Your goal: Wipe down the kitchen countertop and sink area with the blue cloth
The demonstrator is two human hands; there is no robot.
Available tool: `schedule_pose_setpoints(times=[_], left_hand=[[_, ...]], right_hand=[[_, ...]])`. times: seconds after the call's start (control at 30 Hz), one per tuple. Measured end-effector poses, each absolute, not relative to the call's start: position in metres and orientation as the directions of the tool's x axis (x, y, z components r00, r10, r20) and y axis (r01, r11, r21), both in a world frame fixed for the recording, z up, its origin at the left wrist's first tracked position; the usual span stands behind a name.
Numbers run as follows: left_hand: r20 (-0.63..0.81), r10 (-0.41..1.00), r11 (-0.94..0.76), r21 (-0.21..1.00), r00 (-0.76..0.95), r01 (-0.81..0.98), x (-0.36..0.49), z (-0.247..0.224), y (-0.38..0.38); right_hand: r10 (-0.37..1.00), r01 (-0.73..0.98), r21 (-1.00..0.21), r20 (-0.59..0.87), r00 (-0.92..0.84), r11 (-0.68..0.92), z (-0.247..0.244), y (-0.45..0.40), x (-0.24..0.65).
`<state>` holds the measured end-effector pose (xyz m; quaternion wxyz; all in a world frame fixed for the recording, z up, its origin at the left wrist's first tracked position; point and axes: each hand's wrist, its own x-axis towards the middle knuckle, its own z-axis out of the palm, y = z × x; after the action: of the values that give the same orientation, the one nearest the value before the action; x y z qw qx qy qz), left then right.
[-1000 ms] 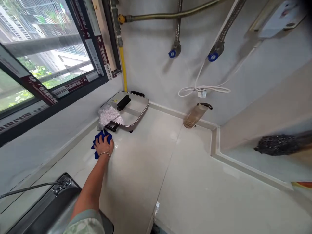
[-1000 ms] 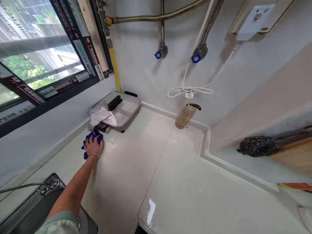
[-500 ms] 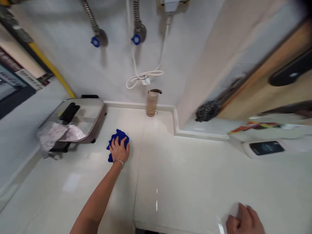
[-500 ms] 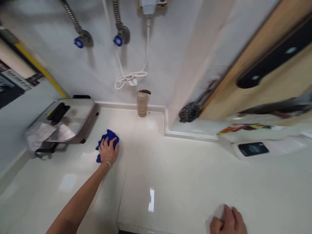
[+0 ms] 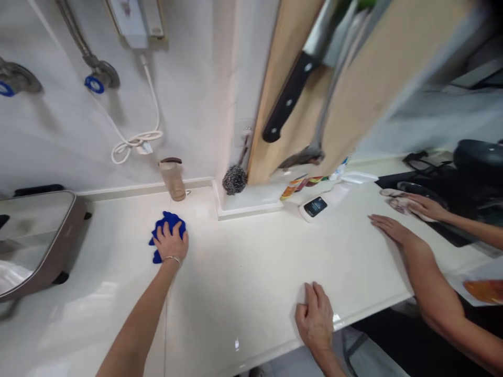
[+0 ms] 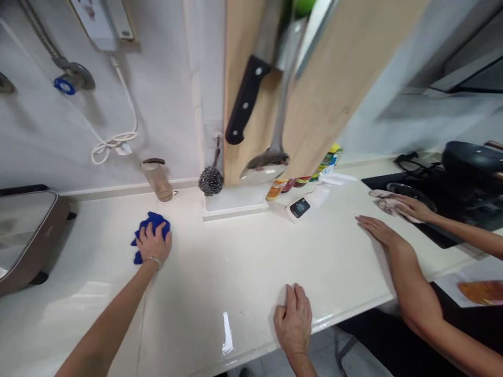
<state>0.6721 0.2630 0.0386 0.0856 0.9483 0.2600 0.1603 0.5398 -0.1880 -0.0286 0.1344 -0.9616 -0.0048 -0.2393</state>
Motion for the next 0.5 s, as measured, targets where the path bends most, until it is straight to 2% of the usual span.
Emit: schedule_pose_setpoints(times=[0.1,0.3,0.4,0.5], left_hand=[[0.259,0.377,-0.918,0.234,0.889,0.321,0.662,0.039,0.195],[0.366,0.037,-0.976,0.212,0.93,-0.044,0.637,0.027,0.062],[0.405,-0.13,-0.96,0.175,0.905,-0.216,0.614,0.019,0.023],[0.433,-0.281,-0.925,0.116,0.856,-0.363,0.585,0.012,0.015]], right_hand=[[-0.073,0.054,-0.248,0.475,0.877,-0.967,-0.032,-0.183,0.541],[-0.123,-0.001,-0.251,0.471,0.873,-0.968,-0.033,-0.174,0.55],[-0.162,-0.046,-0.271,0.424,0.891,-0.961,-0.03,-0.173,0.554],[-0.182,-0.08,-0.29,0.346,0.92,-0.954,-0.024,-0.173,0.555]])
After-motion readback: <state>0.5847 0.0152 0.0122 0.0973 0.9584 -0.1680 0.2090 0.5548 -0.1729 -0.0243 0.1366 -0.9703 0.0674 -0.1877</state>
